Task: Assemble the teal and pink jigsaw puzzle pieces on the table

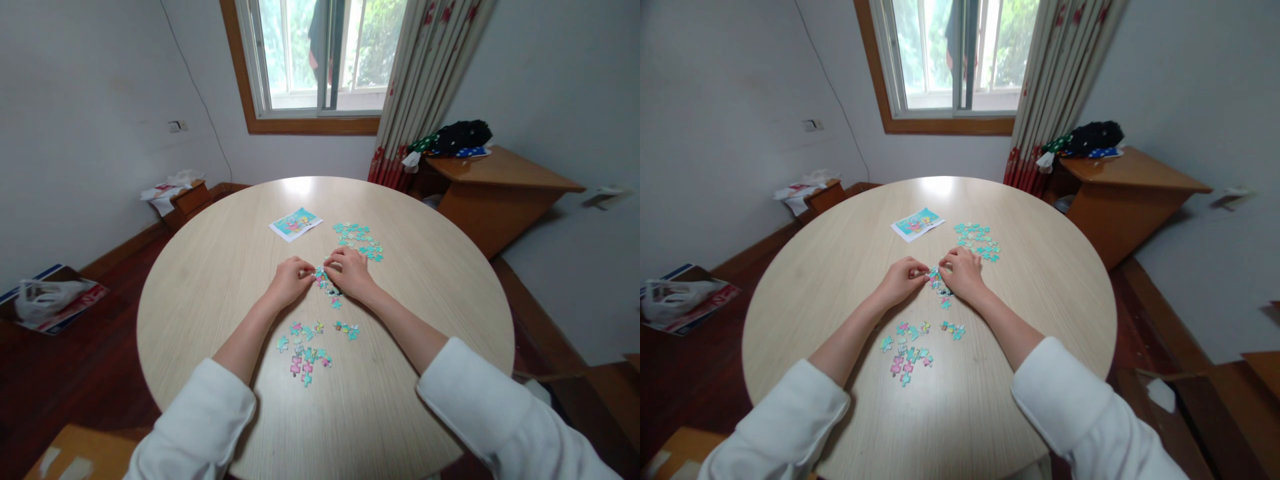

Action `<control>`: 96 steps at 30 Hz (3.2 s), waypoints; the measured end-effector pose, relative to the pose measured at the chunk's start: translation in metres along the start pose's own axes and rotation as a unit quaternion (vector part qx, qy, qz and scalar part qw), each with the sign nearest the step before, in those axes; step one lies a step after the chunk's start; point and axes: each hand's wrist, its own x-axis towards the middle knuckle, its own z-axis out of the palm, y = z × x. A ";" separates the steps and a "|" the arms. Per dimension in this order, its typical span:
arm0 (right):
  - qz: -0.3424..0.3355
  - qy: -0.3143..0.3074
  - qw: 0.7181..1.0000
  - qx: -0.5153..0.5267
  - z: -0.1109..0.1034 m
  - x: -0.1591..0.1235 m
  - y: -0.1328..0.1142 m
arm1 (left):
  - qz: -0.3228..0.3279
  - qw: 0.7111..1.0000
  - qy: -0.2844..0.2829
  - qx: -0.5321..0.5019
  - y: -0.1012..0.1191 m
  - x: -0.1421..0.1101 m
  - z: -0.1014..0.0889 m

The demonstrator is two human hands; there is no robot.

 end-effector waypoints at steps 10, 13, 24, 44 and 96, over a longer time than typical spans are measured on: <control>-0.026 -0.006 1.000 -0.013 0.000 -0.001 -0.001 | 0.005 1.000 -0.010 0.017 0.000 -0.001 0.000; -0.031 -0.014 0.999 -0.013 0.001 -0.001 0.000 | 0.004 1.000 -0.012 0.014 0.000 -0.001 0.000; -0.035 -0.018 0.999 -0.003 0.003 -0.002 0.001 | 0.014 0.999 -0.019 0.027 0.002 -0.002 -0.002; -0.046 -0.015 0.999 0.009 -0.003 -0.001 -0.004 | 0.029 0.998 -0.009 0.060 0.001 -0.002 -0.002; -0.022 -0.012 1.000 0.010 -0.011 0.003 0.003 | 0.001 0.997 0.061 0.043 0.001 0.000 -0.004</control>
